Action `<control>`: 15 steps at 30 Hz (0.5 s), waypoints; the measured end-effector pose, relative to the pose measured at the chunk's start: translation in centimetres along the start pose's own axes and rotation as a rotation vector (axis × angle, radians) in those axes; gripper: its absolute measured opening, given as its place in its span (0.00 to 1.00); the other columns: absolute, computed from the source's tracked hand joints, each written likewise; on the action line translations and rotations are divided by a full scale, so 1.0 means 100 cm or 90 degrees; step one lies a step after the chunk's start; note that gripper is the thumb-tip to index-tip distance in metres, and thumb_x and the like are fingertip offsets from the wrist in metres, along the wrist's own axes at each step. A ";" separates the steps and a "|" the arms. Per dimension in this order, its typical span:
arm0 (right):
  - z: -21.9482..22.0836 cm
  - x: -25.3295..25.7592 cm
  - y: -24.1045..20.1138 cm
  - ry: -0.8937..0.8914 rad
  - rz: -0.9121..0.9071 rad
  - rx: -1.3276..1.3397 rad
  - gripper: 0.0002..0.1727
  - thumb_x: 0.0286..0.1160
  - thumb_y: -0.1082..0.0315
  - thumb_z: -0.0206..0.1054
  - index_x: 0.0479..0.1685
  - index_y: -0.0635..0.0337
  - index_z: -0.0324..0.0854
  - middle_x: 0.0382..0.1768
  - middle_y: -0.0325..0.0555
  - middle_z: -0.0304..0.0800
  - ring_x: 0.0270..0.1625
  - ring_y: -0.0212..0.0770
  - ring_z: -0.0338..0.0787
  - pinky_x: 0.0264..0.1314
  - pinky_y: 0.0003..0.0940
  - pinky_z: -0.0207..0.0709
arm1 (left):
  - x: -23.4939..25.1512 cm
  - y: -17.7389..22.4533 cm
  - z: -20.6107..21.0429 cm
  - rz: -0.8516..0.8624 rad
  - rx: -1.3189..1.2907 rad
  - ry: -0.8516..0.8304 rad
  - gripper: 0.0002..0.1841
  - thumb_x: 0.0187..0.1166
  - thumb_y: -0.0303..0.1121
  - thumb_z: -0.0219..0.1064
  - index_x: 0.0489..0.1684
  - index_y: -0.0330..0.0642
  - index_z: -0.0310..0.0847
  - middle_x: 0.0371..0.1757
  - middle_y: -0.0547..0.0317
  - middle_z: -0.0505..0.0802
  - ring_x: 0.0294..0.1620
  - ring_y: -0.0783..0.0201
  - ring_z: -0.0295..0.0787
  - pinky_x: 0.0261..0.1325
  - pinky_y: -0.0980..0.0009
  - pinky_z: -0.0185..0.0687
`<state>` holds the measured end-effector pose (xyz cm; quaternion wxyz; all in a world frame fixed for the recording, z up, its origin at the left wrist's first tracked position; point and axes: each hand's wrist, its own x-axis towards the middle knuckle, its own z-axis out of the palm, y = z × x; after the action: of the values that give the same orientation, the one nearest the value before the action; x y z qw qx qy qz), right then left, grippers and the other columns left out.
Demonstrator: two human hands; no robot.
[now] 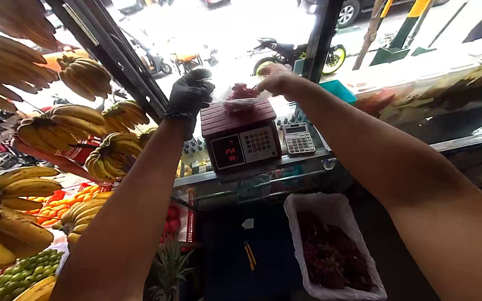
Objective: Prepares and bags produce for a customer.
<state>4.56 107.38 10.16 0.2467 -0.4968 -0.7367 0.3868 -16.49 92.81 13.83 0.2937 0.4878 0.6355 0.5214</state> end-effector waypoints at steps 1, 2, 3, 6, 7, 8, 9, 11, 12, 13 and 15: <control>0.006 0.007 0.009 -0.001 -0.013 -0.072 0.43 0.51 0.67 0.84 0.79 0.50 0.78 0.77 0.68 0.74 0.75 0.68 0.76 0.68 0.74 0.72 | -0.001 -0.001 0.003 -0.001 0.000 0.001 0.17 0.78 0.26 0.69 0.64 0.49 0.84 0.44 0.59 0.92 0.34 0.67 0.88 0.34 0.70 0.86; 0.011 0.012 0.017 -0.021 -0.031 -0.142 0.48 0.49 0.62 0.87 0.82 0.44 0.75 0.83 0.73 0.62 0.81 0.74 0.66 0.72 0.79 0.65 | -0.001 0.000 0.007 -0.001 -0.003 0.001 0.16 0.78 0.26 0.69 0.63 0.49 0.84 0.45 0.58 0.92 0.34 0.67 0.89 0.34 0.69 0.86; 0.017 0.019 0.025 -0.037 -0.063 -0.194 0.49 0.51 0.59 0.87 0.84 0.43 0.73 0.84 0.76 0.59 0.83 0.76 0.63 0.75 0.79 0.62 | -0.001 0.001 0.010 -0.001 -0.005 0.002 0.17 0.78 0.26 0.69 0.64 0.49 0.84 0.46 0.58 0.93 0.35 0.66 0.89 0.35 0.69 0.86; 0.042 0.031 0.047 0.008 -0.192 -0.210 0.30 0.67 0.55 0.77 0.73 0.49 0.83 0.70 0.64 0.83 0.76 0.64 0.78 0.75 0.67 0.71 | -0.003 0.005 0.013 0.008 -0.018 0.009 0.17 0.78 0.25 0.69 0.63 0.47 0.84 0.46 0.59 0.93 0.39 0.65 0.91 0.38 0.67 0.88; 0.053 0.033 0.053 0.046 -0.216 -0.193 0.26 0.69 0.57 0.74 0.69 0.48 0.86 0.66 0.62 0.84 0.72 0.61 0.82 0.72 0.65 0.76 | -0.004 0.005 0.013 0.017 -0.013 0.012 0.17 0.78 0.25 0.69 0.63 0.47 0.84 0.46 0.59 0.93 0.40 0.65 0.91 0.38 0.67 0.88; 0.063 0.035 0.056 0.081 -0.233 -0.181 0.22 0.71 0.60 0.71 0.67 0.48 0.87 0.65 0.62 0.83 0.69 0.60 0.84 0.69 0.62 0.79 | -0.006 0.005 0.013 0.027 -0.009 0.015 0.16 0.77 0.25 0.70 0.62 0.46 0.84 0.45 0.60 0.94 0.39 0.66 0.91 0.38 0.68 0.88; 0.072 0.035 0.056 0.111 -0.250 -0.175 0.20 0.73 0.63 0.69 0.65 0.48 0.89 0.65 0.61 0.83 0.68 0.59 0.85 0.69 0.60 0.80 | -0.006 0.004 0.012 0.040 -0.001 0.016 0.16 0.77 0.25 0.70 0.62 0.46 0.85 0.44 0.60 0.94 0.39 0.66 0.91 0.37 0.69 0.88; 0.088 0.037 0.054 0.153 -0.281 -0.185 0.16 0.77 0.66 0.66 0.61 0.47 0.91 0.65 0.56 0.83 0.69 0.57 0.83 0.71 0.57 0.78 | -0.007 0.002 0.008 0.052 0.030 0.015 0.16 0.76 0.25 0.71 0.61 0.46 0.86 0.43 0.61 0.94 0.39 0.67 0.91 0.37 0.69 0.87; 0.093 0.037 0.053 0.155 -0.288 -0.203 0.16 0.77 0.66 0.66 0.61 0.46 0.91 0.66 0.55 0.82 0.70 0.57 0.82 0.72 0.57 0.78 | -0.009 0.001 0.007 0.052 0.050 0.014 0.15 0.75 0.25 0.70 0.60 0.46 0.86 0.43 0.61 0.94 0.39 0.68 0.90 0.37 0.69 0.87; 0.095 0.036 0.051 0.137 -0.285 -0.212 0.18 0.75 0.66 0.67 0.63 0.45 0.90 0.66 0.56 0.82 0.72 0.57 0.80 0.74 0.57 0.77 | -0.011 -0.001 0.004 0.052 0.078 0.014 0.15 0.75 0.25 0.70 0.58 0.46 0.87 0.42 0.62 0.93 0.38 0.69 0.89 0.37 0.70 0.85; 0.091 0.031 0.045 0.072 -0.251 -0.218 0.28 0.63 0.64 0.76 0.70 0.45 0.85 0.70 0.61 0.78 0.75 0.62 0.77 0.72 0.63 0.75 | -0.017 -0.006 -0.001 0.066 0.158 0.009 0.13 0.74 0.24 0.69 0.55 0.45 0.87 0.40 0.62 0.92 0.35 0.73 0.86 0.38 0.74 0.82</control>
<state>-1.01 108.26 1.17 0.2701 -0.3989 -0.8592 0.1725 -16.19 91.21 13.06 0.1995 0.5488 0.6713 0.4565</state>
